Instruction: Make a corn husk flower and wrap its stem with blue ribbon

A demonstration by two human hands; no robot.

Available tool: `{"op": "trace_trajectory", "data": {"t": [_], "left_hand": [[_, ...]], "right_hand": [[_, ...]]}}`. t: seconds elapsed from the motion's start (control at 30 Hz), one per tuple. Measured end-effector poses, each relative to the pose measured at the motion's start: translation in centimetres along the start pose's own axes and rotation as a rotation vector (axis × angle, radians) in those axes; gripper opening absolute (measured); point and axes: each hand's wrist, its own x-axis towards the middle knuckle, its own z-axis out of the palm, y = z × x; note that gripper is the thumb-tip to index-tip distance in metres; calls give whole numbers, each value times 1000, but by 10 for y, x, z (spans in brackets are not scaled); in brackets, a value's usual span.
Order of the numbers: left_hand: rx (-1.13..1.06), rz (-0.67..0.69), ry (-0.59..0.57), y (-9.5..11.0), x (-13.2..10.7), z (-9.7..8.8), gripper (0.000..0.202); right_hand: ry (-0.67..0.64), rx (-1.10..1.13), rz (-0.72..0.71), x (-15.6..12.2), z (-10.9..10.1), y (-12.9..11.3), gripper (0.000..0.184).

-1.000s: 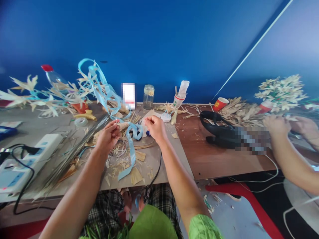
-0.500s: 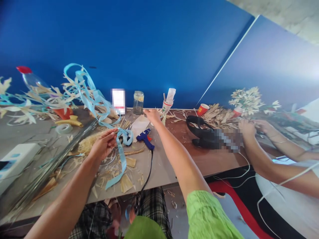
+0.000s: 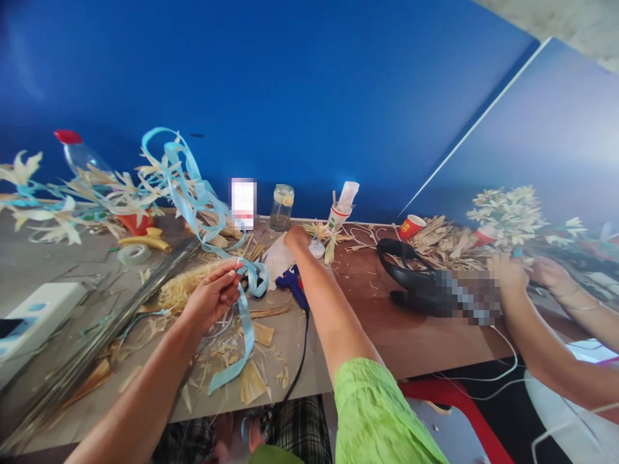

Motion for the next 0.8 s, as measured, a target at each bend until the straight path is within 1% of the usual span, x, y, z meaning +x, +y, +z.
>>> {"op": "trace_trajectory", "data": {"t": [0.1, 0.17, 0.23, 0.33, 0.4, 0.47, 0.53, 0.6, 0.67, 0.8], "left_hand": [[-16, -8, -9, 0, -1, 1, 29], [-20, -10, -26, 0, -1, 2, 29], [-21, -13, -68, -1, -2, 2, 31], [-40, -1, -130, 0, -4, 5, 38], [-55, 12, -138, 1, -7, 7, 39], [-49, 5, -133, 2, -8, 10, 35], [-25, -11, -121, 3, -9, 11, 31], [9, -22, -94, 2, -7, 11, 30], [50, -35, -72, 1, -5, 10, 31], [111, -81, -49, -3, -2, 6, 30]], "right_hand": [[1, 104, -17, -8, -6, 1, 1], [-2, 195, -68, -23, -9, 2, 9], [-2, 280, -132, -46, -11, 3, 16], [21, 367, -237, -89, -12, 7, 19], [114, 448, -380, -119, -9, 8, 20], [176, 479, -434, -145, -5, 8, 18], [158, 526, -455, -164, 1, 7, 15], [138, 556, -448, -177, 6, 6, 12], [132, 572, -453, -184, 10, 5, 11], [139, 633, -484, -185, 15, 8, 12]]}}
